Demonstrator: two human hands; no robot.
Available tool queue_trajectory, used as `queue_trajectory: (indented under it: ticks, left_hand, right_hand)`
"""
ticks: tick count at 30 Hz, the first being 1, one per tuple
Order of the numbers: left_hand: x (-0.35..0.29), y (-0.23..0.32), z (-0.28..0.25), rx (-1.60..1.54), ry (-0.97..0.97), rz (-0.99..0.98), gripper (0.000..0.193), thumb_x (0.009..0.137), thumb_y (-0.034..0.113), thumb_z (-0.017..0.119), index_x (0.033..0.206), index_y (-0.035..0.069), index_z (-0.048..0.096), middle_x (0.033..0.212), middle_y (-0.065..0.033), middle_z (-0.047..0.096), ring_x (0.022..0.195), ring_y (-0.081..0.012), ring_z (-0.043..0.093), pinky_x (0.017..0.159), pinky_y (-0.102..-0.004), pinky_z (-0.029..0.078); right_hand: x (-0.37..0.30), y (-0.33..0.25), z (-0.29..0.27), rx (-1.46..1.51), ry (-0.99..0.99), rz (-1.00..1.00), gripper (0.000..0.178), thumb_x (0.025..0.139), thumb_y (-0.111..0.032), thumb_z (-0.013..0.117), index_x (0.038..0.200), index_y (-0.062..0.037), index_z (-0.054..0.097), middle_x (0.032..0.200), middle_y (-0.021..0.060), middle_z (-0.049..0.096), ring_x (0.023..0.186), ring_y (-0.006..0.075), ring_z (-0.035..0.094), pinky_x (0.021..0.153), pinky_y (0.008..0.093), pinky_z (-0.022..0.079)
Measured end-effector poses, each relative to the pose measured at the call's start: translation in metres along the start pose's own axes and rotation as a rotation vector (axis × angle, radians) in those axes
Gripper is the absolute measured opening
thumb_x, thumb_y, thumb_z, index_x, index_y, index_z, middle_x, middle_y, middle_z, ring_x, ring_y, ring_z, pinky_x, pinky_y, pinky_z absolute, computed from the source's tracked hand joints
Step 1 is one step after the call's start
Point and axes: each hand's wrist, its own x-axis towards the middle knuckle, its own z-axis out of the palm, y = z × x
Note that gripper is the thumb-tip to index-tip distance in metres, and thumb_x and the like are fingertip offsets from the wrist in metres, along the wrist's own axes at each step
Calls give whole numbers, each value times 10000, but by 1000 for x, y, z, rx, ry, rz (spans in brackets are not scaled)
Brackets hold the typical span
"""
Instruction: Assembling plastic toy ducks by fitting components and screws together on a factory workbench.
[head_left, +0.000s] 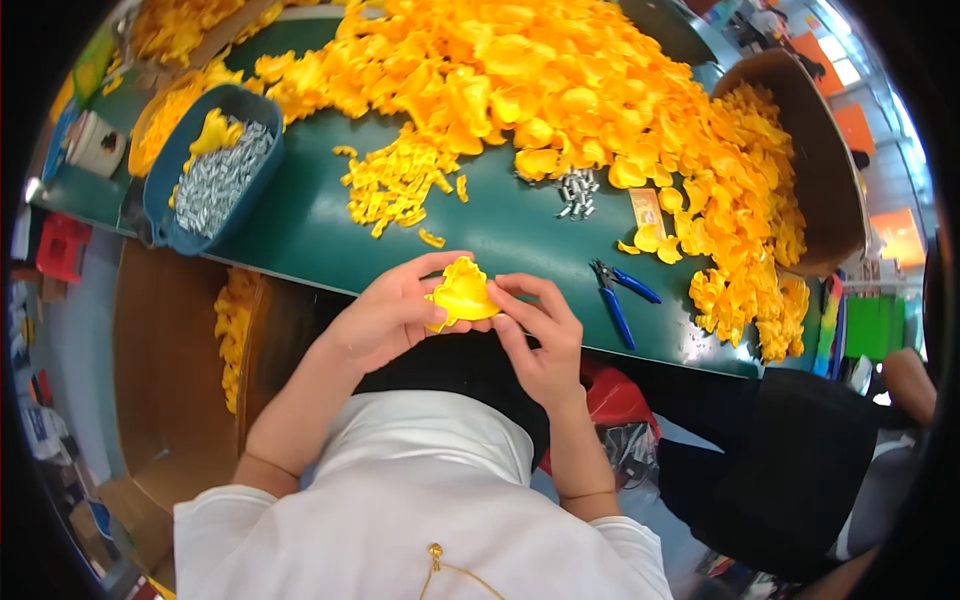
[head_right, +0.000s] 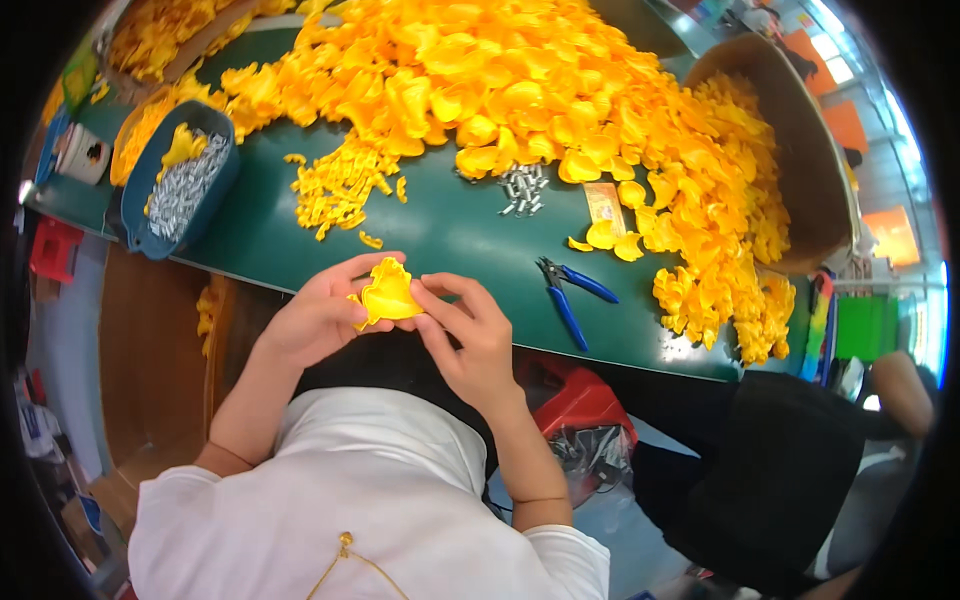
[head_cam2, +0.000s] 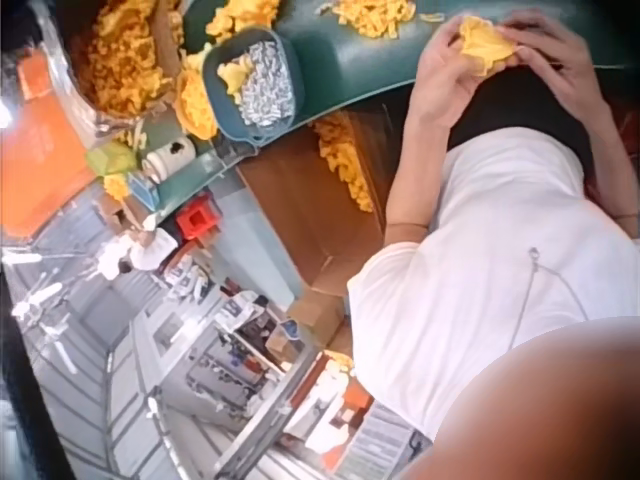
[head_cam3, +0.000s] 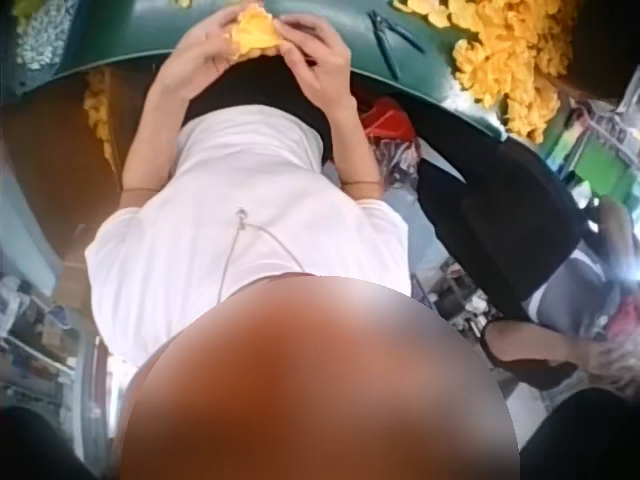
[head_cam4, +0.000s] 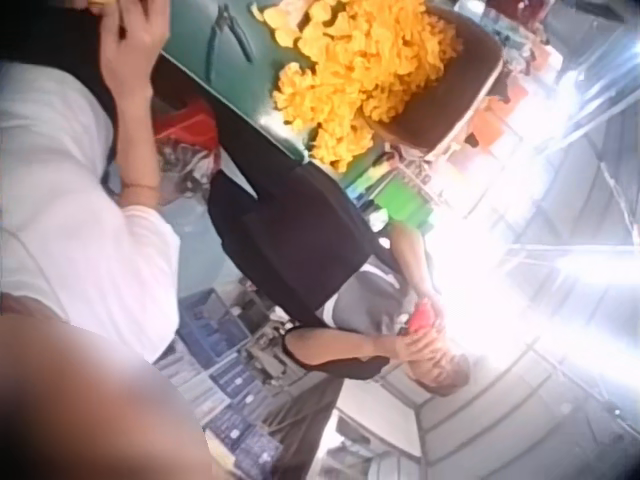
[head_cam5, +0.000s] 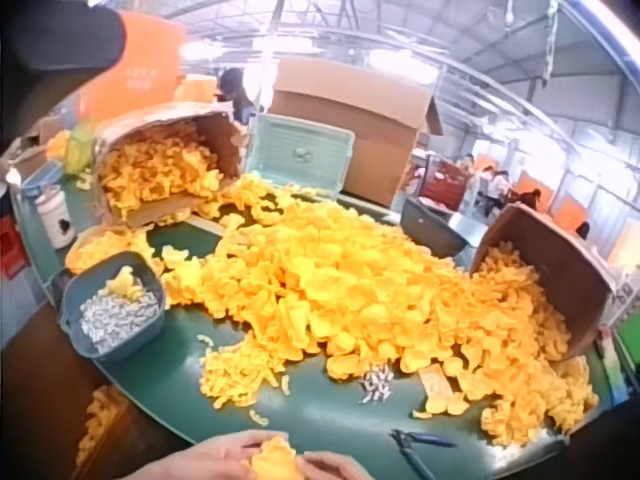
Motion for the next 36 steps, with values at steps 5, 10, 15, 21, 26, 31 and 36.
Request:
queue_trajectory:
  ticks: [5, 10, 15, 21, 26, 31, 36]
  left_hand:
    - [7, -6, 1, 40, 61, 136, 514, 772, -9, 576, 1258, 24, 413, 1218, -193, 521, 996, -282, 606, 847, -318, 511]
    - [6, -2, 11, 76, 149, 164, 476, 829, -23, 546, 1285, -14, 408, 1175, -125, 546, 1033, -200, 584, 869, -295, 490]
    - [22, -12, 3, 430, 346, 390, 267, 875, 15, 524, 1140, -6, 553, 981, -50, 593, 884, -60, 547, 755, -205, 448]
    - [19, -14, 9, 677, 404, 506, 118, 881, 9, 513, 984, -1, 571, 854, -31, 612, 793, -60, 561, 723, -203, 446]
    - [17, -14, 13, 740, 385, 495, 127, 870, 2, 509, 979, -15, 572, 855, -43, 615, 801, -71, 567, 718, -215, 454]
    - [11, -14, 10, 810, 325, 439, 117, 886, 3, 503, 990, -16, 553, 906, -41, 612, 832, -70, 572, 753, -210, 454]
    - [12, -15, 8, 838, 295, 386, 122, 884, 10, 497, 990, -20, 548, 909, -44, 613, 835, -70, 571, 755, -215, 454]
  right_hand:
    - [37, 36, -36, -422, 175, -22, 243, 770, -4, 613, 993, -78, 671, 835, 97, 550, 810, 251, 533, 728, 327, 429]
    - [66, 74, -47, -686, 91, -157, 201, 741, -6, 648, 915, -104, 669, 905, 59, 516, 903, 271, 468, 794, 339, 421]
    - [59, 44, -40, -248, 65, 33, 131, 801, 0, 618, 925, -35, 638, 924, 82, 592, 872, 245, 571, 744, 321, 465]
    - [34, -6, -18, 433, -194, 333, 120, 798, 31, 638, 917, 36, 627, 920, 85, 611, 866, 133, 594, 753, 248, 503]
    - [27, 7, -13, 441, -141, 344, 125, 784, 22, 664, 902, 39, 627, 897, 79, 613, 841, 130, 601, 748, 246, 504]
    - [21, 5, -9, 363, -103, 312, 112, 785, 19, 671, 888, 39, 633, 875, 75, 616, 808, 118, 602, 737, 242, 503]
    - [15, 11, -5, 494, -83, 554, 115, 768, -8, 699, 855, 36, 639, 809, 64, 628, 740, 108, 608, 685, 227, 499]
